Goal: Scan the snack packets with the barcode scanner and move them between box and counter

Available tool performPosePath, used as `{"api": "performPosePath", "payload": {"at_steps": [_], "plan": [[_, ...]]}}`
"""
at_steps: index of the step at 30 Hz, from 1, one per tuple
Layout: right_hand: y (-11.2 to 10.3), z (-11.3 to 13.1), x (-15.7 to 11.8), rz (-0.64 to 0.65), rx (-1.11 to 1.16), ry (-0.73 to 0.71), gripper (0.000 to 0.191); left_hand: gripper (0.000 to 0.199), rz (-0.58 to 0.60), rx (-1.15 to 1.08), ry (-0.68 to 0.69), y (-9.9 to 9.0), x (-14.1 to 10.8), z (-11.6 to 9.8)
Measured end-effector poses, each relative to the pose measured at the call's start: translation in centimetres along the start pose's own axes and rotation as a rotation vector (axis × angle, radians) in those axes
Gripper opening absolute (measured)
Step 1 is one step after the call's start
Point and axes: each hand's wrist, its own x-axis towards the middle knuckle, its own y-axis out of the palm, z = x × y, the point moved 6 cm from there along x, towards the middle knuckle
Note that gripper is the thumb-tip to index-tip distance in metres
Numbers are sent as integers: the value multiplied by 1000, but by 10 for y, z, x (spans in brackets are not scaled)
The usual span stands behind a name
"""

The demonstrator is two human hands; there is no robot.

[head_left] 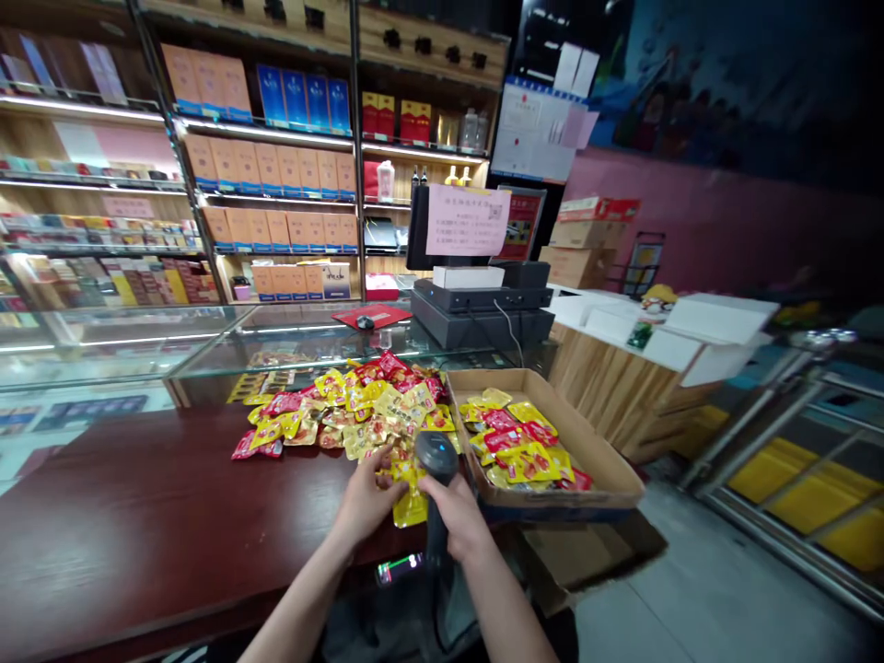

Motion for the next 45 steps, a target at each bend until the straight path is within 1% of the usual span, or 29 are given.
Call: {"api": "performPosePath", "payload": {"at_steps": [2, 4, 6, 8, 9, 11, 13, 17, 19, 20, 22, 25, 27, 29, 31, 33, 36, 38, 41, 45], "plan": [[15, 13, 5, 51, 17, -47, 33, 81, -83, -92, 8, -11, 8, -12], [32, 27, 12, 72, 22, -101, 34, 86, -132, -248, -3, -22, 18, -25], [50, 38, 20, 59, 43, -139, 33, 76, -121, -405, -25, -30, 28, -37], [67, 46, 28, 48, 71, -172, 32, 60, -61, -532, -85, -35, 39, -45], [74, 48, 32, 57, 78, -186, 30, 56, -34, -579, -126, -37, 45, -47], [87, 51, 40, 101, 58, -194, 27, 56, -9, -614, -198, -47, 57, -49], [95, 53, 49, 148, 9, -173, 24, 58, 8, -540, -199, -62, 71, -53], [100, 65, 71, 150, -98, -196, 22, 49, 135, -133, -42, -91, 99, -72], [105, 70, 82, 179, -119, -184, 22, 49, 189, 16, -4, -100, 108, -80], [108, 70, 87, 206, -113, -160, 22, 50, 202, 46, 2, -103, 112, -82], [114, 66, 94, 256, -56, -89, 26, 53, 208, 26, 14, -104, 120, -86], [113, 55, 104, 246, 66, -15, 29, 48, 172, -114, 21, -98, 135, -83], [110, 48, 107, 247, 79, -18, 30, 45, 141, -238, -51, -91, 147, -72], [107, 43, 108, 254, 17, -54, 30, 45, 105, -347, -148, -86, 161, -61], [101, 38, 106, 228, -66, -77, 31, 48, 111, -406, -201, -82, 175, -56], [95, 32, 102, 202, -135, -45, 32, 52, 152, -380, -210, -81, 190, -58], [93, 19, 90, 240, -207, 66, 32, 55, 160, -234, -209, -84, 209, -63], [94, 12, 83, 275, -238, 94, 30, 54, 175, -146, -225, -83, 217, -61], [95, 2, 76, 299, -250, 82, 28, 53, 201, -67, -265, -77, 219, -49], [93, -10, 73, 265, -232, 85, 32, 53, 183, -34, -280, -69, 214, -35]]}}
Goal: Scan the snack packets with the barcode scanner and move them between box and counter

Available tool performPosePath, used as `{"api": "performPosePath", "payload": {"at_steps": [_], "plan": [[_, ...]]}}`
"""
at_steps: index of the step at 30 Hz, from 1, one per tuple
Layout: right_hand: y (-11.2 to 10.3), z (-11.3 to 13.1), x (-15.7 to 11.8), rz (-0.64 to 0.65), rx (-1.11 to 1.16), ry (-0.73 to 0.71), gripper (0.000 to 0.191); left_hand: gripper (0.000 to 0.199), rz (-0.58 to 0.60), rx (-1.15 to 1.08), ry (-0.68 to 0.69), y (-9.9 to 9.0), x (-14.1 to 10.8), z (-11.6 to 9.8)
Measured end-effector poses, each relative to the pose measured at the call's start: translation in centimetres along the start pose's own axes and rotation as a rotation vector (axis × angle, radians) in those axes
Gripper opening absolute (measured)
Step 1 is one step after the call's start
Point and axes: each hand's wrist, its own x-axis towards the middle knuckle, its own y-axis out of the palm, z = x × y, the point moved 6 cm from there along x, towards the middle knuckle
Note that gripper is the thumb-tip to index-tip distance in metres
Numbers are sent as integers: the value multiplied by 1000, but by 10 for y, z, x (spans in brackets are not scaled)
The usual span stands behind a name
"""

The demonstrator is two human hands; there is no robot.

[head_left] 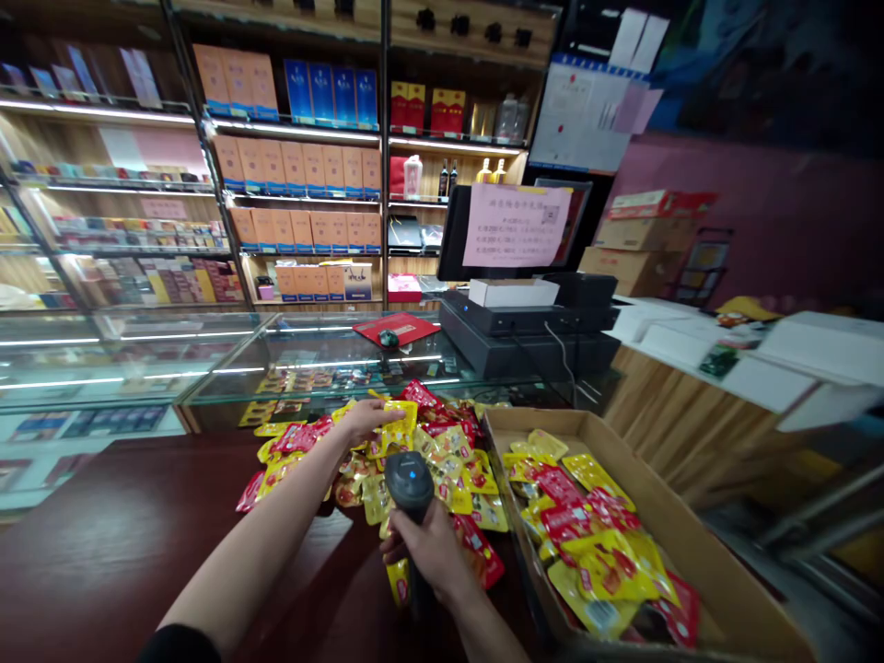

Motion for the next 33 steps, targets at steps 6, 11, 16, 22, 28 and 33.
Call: {"api": "performPosePath", "payload": {"at_steps": [6, 11, 16, 22, 28, 33], "plan": [[1, 1, -6, -16, -16, 11, 29, 55, -25, 37, 28, 4, -4, 5], [2, 6, -10, -33, -46, -32, 26, 55, -41, 58, 61, 4, -11, 0], [3, 3, -7, -36, -34, -10, 26, 55, -45, 46, 45, 5, -16, -3], [4, -1, -2, -38, -19, 9, 29, 59, -85, 86, 44, 1, -16, -3], [-1, -3, 2, -44, 1, -3, 30, 58, -143, 93, 65, -3, -18, -1], [-31, 21, 1, -224, 91, -158, 25, 48, 39, 6, -4, 19, -36, 14]]}}
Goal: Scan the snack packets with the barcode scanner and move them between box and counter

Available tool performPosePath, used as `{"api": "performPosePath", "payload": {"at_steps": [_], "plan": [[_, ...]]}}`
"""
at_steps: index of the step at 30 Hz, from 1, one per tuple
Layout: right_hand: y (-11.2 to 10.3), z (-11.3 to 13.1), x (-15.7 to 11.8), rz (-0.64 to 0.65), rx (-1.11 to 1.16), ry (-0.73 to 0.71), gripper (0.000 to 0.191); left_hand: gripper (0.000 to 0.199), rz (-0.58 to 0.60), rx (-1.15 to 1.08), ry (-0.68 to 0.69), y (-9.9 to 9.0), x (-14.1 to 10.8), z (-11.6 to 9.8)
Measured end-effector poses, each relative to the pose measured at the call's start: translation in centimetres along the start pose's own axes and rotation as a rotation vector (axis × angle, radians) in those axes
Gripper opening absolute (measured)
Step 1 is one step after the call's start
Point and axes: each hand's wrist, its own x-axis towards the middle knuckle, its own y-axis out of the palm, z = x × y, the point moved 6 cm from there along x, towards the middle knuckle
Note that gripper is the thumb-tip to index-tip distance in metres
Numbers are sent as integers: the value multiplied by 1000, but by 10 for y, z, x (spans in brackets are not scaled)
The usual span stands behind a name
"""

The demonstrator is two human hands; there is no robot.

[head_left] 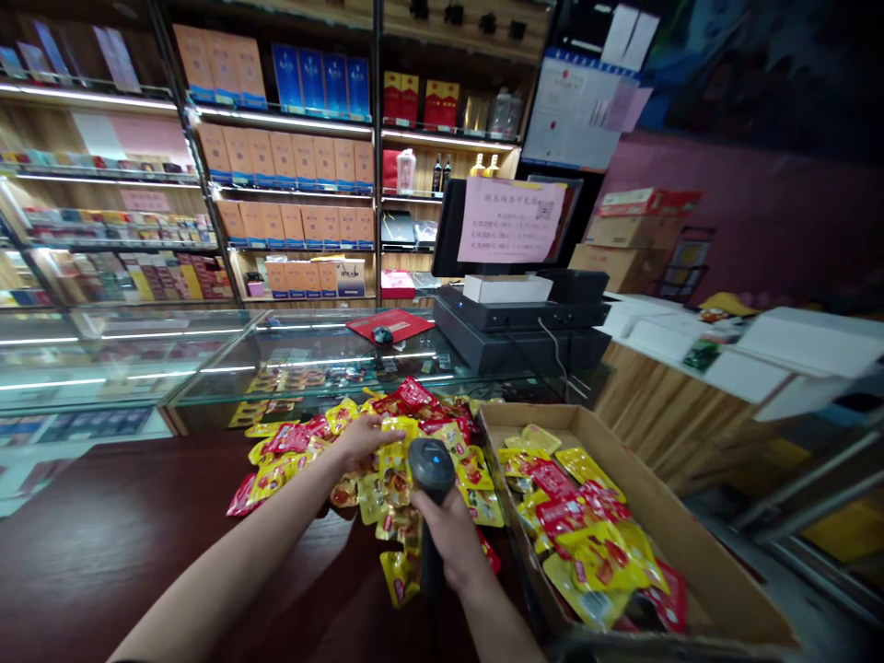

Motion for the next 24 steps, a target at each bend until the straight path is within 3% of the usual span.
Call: {"api": "performPosePath", "payload": {"at_steps": [4, 7, 11, 14, 19, 21, 24], "plan": [[-18, 8, -4, -34, 164, 194, 26, 39, 175, -142, -83, 28, -27, 11], [-36, 19, -12, -43, 249, 327, 28, 30, 285, -302, -225, 50, -42, 10], [-75, 50, -21, -81, 361, 296, 31, 22, 428, -448, -317, 89, -47, -20], [-110, 74, -26, -153, 459, 213, 30, 28, 532, -498, -319, 132, -43, -50], [-175, 94, -28, -436, 430, 36, 31, 29, 495, -476, -326, 201, -22, -69], [-194, 93, -27, -522, 416, -1, 31, 25, 404, -440, -316, 214, -11, -66], [-205, 79, -25, -547, 454, 43, 28, 23, 338, -412, -303, 214, -2, -59]]}}
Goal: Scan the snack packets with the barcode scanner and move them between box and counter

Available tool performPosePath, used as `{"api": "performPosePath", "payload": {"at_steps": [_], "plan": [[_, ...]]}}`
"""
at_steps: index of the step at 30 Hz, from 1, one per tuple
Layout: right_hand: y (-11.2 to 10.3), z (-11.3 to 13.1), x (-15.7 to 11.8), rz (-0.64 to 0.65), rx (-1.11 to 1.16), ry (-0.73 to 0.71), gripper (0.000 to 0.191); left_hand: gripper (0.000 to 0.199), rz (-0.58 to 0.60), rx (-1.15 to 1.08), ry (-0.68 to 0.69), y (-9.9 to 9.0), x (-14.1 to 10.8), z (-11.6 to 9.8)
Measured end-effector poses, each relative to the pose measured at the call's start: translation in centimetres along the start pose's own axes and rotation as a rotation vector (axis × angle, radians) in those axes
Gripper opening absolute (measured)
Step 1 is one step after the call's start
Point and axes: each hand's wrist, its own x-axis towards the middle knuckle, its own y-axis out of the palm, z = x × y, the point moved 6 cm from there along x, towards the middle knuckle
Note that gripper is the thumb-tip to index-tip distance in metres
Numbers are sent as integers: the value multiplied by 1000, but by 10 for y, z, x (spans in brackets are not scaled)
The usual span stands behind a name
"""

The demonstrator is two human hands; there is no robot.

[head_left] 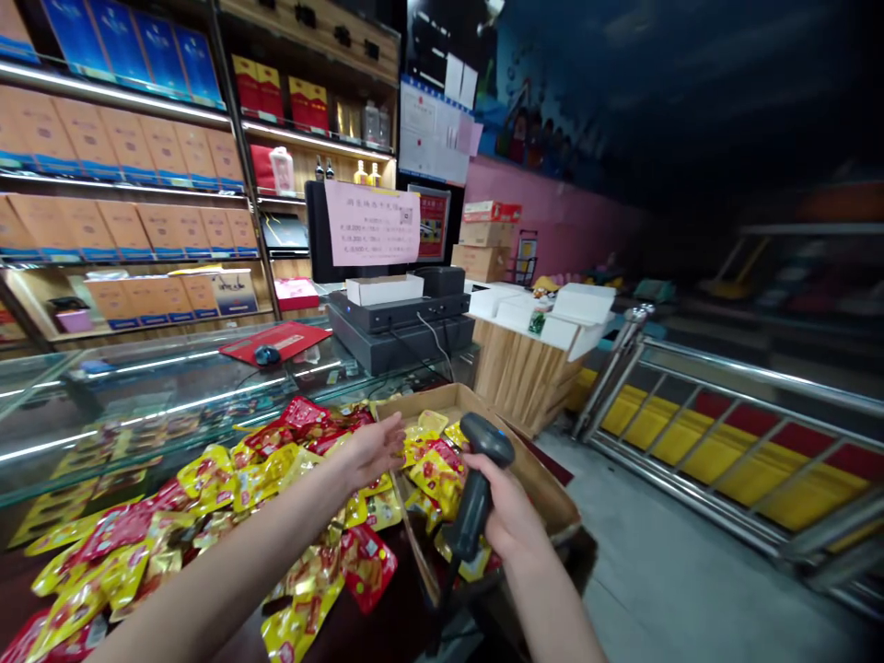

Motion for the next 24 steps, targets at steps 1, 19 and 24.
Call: {"api": "performPosePath", "payload": {"at_steps": [1, 19, 24], "plan": [[-1, -5, 1, 4, 8, 25, 29, 24, 10, -8, 3, -4, -1, 0], [86, -136, -51, 292, -177, 215, 27, 34, -243, -153, 271, -190, -109, 37], [82, -155, -42, 225, -205, 191, 31, 46, -436, 310, 556, -216, -109, 63]]}}
